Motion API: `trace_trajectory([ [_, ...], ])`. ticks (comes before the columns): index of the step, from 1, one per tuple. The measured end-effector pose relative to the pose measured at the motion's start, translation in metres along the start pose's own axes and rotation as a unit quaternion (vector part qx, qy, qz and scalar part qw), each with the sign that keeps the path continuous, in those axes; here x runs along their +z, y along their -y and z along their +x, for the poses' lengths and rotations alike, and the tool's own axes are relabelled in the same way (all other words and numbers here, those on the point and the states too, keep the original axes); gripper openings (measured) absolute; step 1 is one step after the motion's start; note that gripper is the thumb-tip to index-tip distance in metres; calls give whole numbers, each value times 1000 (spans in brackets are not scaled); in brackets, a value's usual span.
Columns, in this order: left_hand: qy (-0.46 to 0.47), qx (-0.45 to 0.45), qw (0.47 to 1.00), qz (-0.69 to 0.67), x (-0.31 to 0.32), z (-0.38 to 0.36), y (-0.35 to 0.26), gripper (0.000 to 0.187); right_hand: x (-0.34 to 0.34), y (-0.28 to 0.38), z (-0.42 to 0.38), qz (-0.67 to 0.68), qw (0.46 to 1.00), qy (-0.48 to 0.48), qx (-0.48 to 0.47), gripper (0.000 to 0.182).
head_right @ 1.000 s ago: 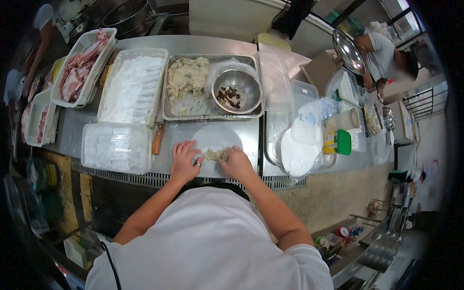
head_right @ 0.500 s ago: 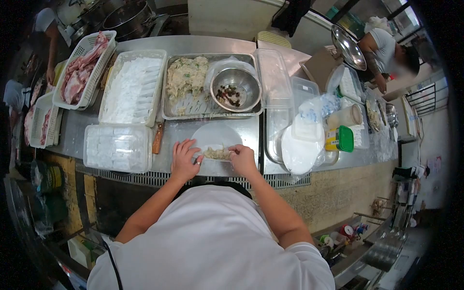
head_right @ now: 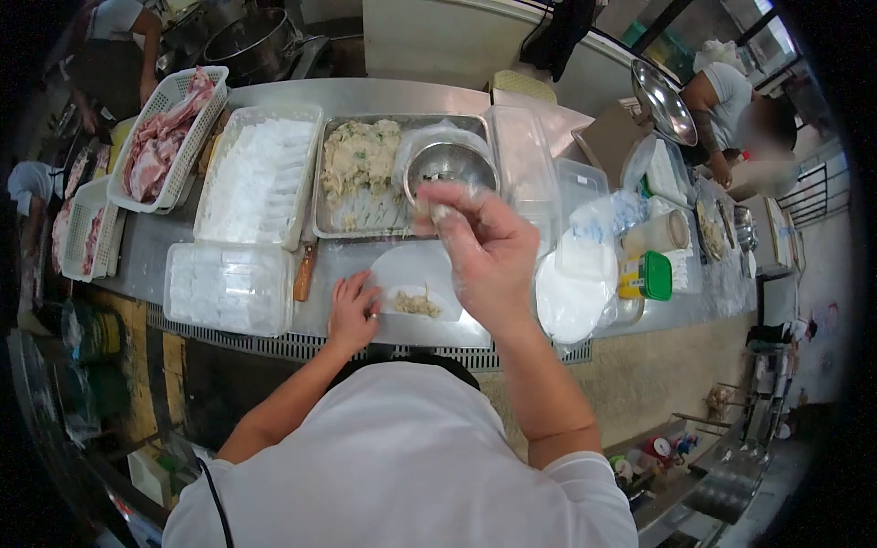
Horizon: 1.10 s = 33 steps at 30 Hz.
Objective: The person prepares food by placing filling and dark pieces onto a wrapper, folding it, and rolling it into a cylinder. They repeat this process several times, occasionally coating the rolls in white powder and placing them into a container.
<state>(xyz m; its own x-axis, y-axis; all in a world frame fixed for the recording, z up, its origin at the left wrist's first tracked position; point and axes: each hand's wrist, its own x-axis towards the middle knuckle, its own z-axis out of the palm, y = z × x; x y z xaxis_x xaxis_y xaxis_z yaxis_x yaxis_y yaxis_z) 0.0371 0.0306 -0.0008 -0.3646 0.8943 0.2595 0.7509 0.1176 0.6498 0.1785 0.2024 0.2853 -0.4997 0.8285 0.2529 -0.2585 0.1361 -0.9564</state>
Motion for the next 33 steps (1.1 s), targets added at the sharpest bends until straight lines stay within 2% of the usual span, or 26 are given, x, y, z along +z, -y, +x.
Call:
trace_trajectory([
  [2, -1, 3, 1000, 7, 0, -1, -1, 32, 28, 23, 16, -21, 988, -16, -150, 27],
  [4, -5, -1, 1000, 4, -2, 1, -4, 32, 40, -3, 43, -140, 936, -14, -324, 23],
  [5, -6, 1, 1000, 6, 1, 2, -3, 33, 52, -36, 52, -219, 932, 31, -286, 24],
  [6, -7, 1, 1000, 6, 4, 1, -1, 33, 56, -95, 55, -345, 908, 117, -205, 25],
  [7, -8, 2, 1000, 6, 6, -2, 0, 34, 59, -152, 58, -469, 845, 213, -142, 26],
  [9, 12, -4, 1000, 17, 4, -4, 1, 33, 50, -203, 60, -571, 764, 294, -57, 27],
  [11, 4, -8, 1000, 15, 6, -1, 2, 33, 37, -205, 49, -479, 841, 229, -111, 26],
  [13, -4, -11, 1000, 9, 5, -8, -3, 32, 20, -178, 64, -497, 853, 159, -21, 27],
  [15, -19, -3, 1000, 10, 2, 2, -1, 32, -14, -162, 98, -478, 874, 85, 21, 31],
  [17, -23, -2, 1000, 5, 3, 0, -4, 32, -68, -187, 123, -535, 841, 56, 53, 34],
  [20, -26, 2, 1000, 12, 5, 0, -2, 31, -108, -201, 133, -605, 772, 149, 123, 34],
  [23, -21, -3, 1000, 18, 2, 1, -5, 31, -105, -203, 128, -636, 727, 208, 159, 32],
  [26, -19, -10, 1000, 19, 5, 1, -4, 32, -113, -228, 136, -615, 762, 164, 122, 29],
  [29, -14, -12, 1000, 24, 3, 2, -6, 32, -109, -243, 148, -611, 766, 159, 119, 26],
  [32, -20, -12, 999, 29, 5, 2, -5, 32, -105, -266, 151, -621, 759, 191, 47, 32],
  [33, -21, -12, 999, 30, 5, 3, -5, 32, -102, -267, 153, -633, 746, 200, 52, 33],
])
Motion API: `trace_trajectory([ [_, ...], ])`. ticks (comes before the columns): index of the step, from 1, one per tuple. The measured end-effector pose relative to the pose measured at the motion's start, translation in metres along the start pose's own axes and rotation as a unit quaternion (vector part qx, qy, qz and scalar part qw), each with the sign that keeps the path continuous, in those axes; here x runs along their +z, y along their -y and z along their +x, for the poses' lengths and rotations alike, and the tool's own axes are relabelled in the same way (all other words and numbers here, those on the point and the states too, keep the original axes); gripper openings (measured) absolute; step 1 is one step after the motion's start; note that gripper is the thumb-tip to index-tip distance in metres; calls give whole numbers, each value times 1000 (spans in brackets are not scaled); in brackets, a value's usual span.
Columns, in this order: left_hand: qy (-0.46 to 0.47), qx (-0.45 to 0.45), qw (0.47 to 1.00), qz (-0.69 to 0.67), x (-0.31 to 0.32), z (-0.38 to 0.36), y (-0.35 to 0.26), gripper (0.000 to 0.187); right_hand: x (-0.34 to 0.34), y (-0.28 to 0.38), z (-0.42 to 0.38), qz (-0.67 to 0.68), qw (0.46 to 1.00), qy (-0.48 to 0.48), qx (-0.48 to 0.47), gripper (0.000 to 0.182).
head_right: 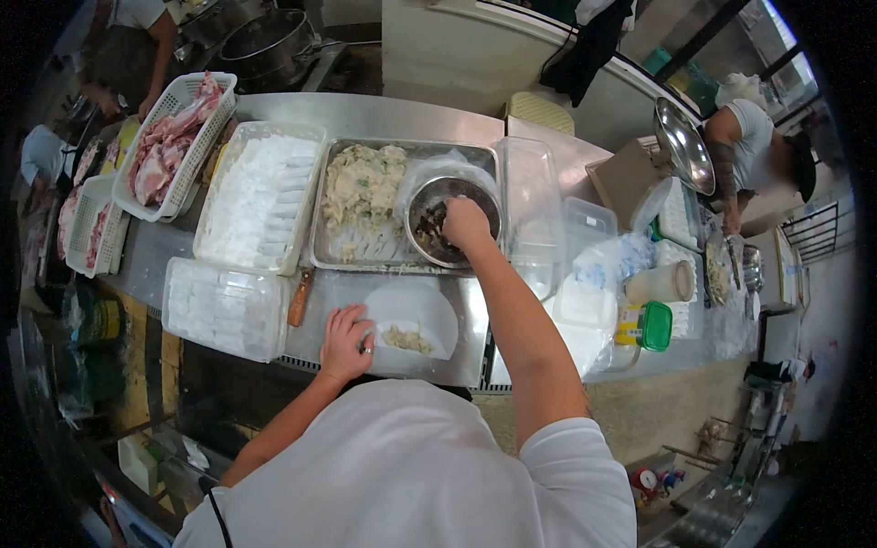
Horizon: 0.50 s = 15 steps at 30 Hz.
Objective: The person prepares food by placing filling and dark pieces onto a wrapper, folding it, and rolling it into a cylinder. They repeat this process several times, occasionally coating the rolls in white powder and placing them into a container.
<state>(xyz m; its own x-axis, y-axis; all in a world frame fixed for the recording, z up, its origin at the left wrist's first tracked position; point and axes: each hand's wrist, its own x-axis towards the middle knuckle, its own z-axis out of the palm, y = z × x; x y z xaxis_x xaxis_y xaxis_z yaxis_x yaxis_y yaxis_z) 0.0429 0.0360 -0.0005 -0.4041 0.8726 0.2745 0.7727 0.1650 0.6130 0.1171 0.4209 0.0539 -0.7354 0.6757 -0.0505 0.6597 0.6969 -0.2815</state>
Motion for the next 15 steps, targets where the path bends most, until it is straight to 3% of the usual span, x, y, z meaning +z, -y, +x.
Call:
trace_trajectory([
  [5, -4, 3, 1000, -2, -1, 0, -1, 33, -9, 10, 11, -58, 997, 57, 7, 34],
  [11, 1, -2, 1000, 2, -1, 1, -2, 32, -15, 3, 11, 43, 998, 40, 28, 36],
  [15, 3, -6, 1000, 2, -2, 1, -3, 32, 5, -14, 10, 21, 994, 33, -104, 38],
])
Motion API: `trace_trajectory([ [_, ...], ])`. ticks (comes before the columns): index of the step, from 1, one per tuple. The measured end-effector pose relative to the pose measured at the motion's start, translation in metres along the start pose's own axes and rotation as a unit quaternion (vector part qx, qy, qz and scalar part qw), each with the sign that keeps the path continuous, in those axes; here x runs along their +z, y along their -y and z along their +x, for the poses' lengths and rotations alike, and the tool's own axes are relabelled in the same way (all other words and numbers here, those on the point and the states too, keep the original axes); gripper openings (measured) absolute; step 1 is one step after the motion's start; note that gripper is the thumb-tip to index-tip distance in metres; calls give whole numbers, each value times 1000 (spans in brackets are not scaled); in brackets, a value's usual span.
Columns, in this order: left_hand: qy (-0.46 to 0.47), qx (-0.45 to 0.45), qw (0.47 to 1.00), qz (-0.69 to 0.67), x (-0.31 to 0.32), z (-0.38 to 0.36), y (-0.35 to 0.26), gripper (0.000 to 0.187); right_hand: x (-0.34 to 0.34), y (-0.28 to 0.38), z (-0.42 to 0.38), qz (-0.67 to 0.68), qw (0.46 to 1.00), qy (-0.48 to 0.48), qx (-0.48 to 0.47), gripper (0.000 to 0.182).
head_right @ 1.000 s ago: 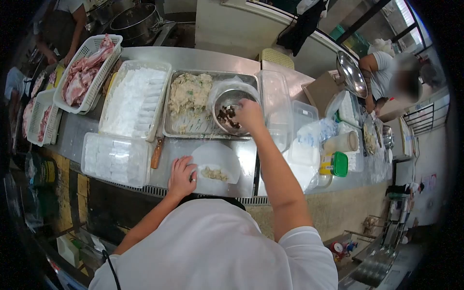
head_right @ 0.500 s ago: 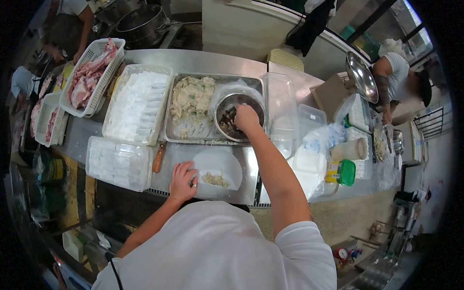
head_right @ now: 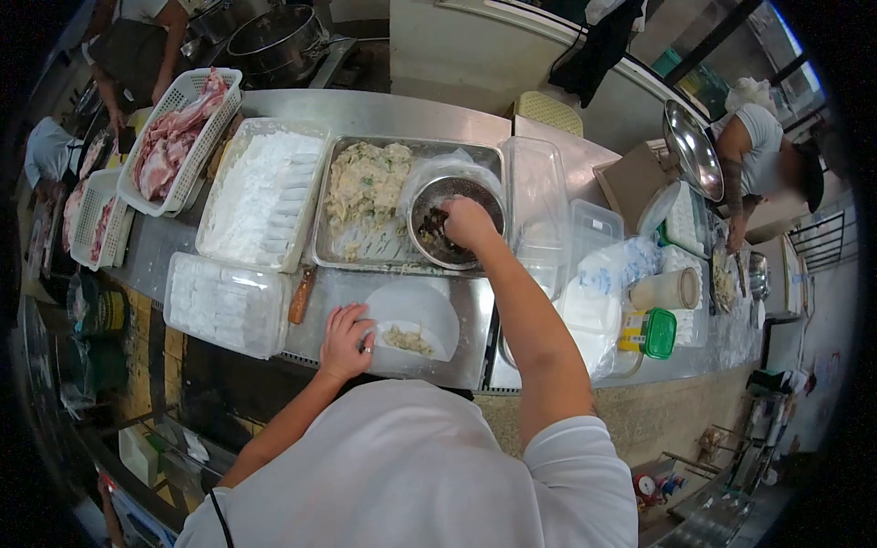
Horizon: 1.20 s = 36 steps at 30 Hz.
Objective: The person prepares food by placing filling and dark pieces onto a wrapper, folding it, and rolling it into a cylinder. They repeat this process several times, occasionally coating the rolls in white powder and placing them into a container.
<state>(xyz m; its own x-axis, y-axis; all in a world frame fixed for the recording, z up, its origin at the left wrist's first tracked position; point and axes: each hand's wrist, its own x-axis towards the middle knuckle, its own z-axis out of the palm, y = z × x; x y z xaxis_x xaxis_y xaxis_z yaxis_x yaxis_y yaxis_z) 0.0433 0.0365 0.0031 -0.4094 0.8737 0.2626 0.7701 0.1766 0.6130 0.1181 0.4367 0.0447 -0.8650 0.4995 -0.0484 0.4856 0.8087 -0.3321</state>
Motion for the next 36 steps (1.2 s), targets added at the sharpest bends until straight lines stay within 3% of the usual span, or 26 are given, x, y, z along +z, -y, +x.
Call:
trace_trajectory([
  [8, 6, -2, 1000, 4, -1, 0, -1, 32, 4, 15, -3, -135, 983, 115, -37, 26],
  [11, -2, -1, 1000, -3, 0, -2, 1, 32, 0, 23, -8, -129, 989, 67, -30, 22],
  [17, -11, 6, 1000, -1, 3, -2, 3, 32, 9, 23, -9, -144, 986, 64, -62, 21],
  [20, -11, 7, 1000, -2, 2, -2, 3, 32, 7, 23, -8, -114, 992, 54, -20, 22],
  [23, -3, 4, 1000, 1, 1, -2, 4, 32, 1, 15, -4, -5, 998, -2, 58, 25],
  [24, -3, 4, 1000, 2, 0, -1, 2, 31, -2, 11, -2, 110, 988, -9, 109, 24],
  [26, -1, 4, 1000, 3, -3, 0, 0, 29, -9, 2, 0, 334, 919, -24, 208, 23],
  [30, -2, 3, 1000, -5, -1, -1, 2, 32, -20, -9, -7, 636, 734, -10, 237, 25],
  [33, -7, 5, 1000, -7, 0, -1, 2, 31, -35, -3, -19, 674, 699, 4, 241, 30],
  [36, -12, 9, 1000, -2, 1, -1, 2, 30, -49, 17, -42, 676, 703, 22, 219, 28],
])
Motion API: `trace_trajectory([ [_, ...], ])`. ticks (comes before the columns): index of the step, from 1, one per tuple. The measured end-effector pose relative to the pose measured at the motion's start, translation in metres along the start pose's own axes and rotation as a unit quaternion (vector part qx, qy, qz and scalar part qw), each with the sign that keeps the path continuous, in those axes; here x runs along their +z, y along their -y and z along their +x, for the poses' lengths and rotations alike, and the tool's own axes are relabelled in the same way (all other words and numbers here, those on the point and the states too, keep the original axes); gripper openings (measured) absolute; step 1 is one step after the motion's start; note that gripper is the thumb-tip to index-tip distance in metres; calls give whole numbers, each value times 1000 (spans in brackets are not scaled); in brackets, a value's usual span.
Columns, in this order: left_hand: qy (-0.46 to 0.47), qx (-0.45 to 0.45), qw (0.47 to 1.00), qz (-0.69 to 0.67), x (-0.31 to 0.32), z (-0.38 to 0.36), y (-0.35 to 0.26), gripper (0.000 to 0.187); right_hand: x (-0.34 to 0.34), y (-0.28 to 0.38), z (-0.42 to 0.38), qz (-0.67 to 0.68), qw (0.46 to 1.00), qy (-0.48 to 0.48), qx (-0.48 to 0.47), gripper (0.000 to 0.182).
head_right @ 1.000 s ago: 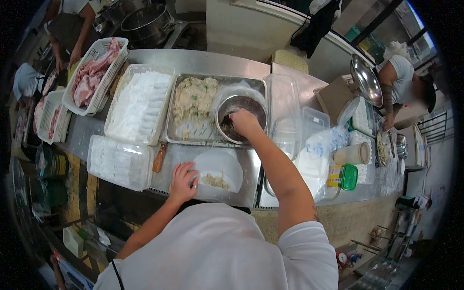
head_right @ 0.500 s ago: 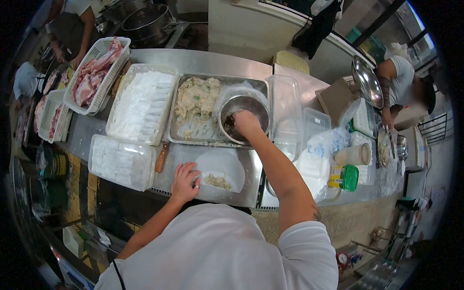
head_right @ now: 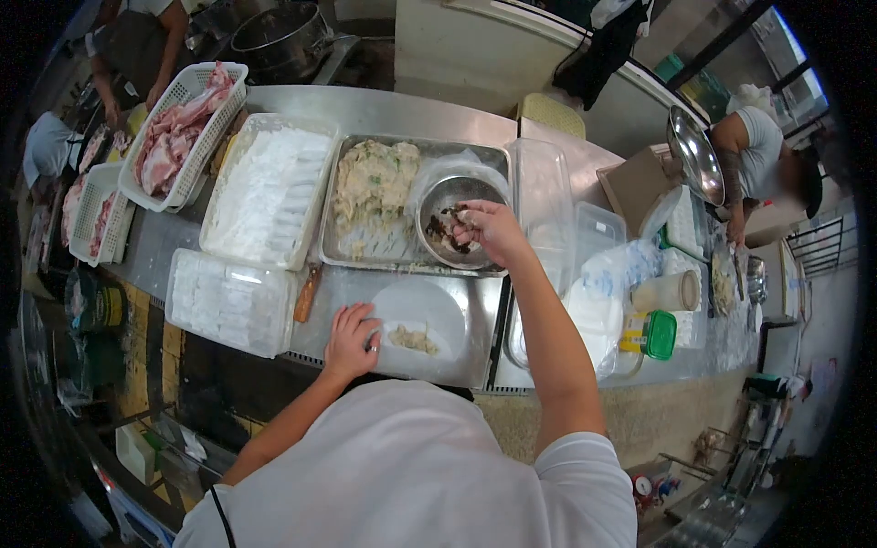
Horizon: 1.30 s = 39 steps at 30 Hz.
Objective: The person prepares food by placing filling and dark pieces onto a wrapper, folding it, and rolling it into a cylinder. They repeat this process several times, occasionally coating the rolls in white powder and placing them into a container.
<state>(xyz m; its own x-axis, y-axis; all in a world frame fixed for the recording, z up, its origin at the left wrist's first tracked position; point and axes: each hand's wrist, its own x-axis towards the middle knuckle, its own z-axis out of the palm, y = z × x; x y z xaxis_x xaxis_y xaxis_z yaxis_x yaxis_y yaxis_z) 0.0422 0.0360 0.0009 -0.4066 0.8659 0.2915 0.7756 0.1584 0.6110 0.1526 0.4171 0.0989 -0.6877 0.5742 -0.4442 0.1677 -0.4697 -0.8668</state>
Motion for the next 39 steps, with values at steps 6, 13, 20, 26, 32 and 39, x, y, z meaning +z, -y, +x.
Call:
trace_trajectory([
  [6, 2, 1, 1000, -3, 4, -4, 4, 30, 50, -15, -94, -185, 977, 99, 26, 29],
  [13, 1, 8, 1000, -3, 3, -4, 4, 29, 92, -122, -148, -562, 808, 88, -153, 22],
  [20, -1, 12, 1000, -3, 2, -4, 5, 28, 95, -149, -169, -604, 762, 52, -226, 22],
  [26, -4, 14, 1000, -3, 2, -5, 5, 30, 87, -169, -169, -599, 767, 9, -230, 25],
  [32, 3, 14, 1000, 1, 3, -6, 7, 31, 105, -151, -181, -610, 762, -36, -213, 30],
  [39, 5, 13, 1000, -2, 1, -4, 6, 31, 115, -169, -169, -632, 744, -56, -210, 34],
])
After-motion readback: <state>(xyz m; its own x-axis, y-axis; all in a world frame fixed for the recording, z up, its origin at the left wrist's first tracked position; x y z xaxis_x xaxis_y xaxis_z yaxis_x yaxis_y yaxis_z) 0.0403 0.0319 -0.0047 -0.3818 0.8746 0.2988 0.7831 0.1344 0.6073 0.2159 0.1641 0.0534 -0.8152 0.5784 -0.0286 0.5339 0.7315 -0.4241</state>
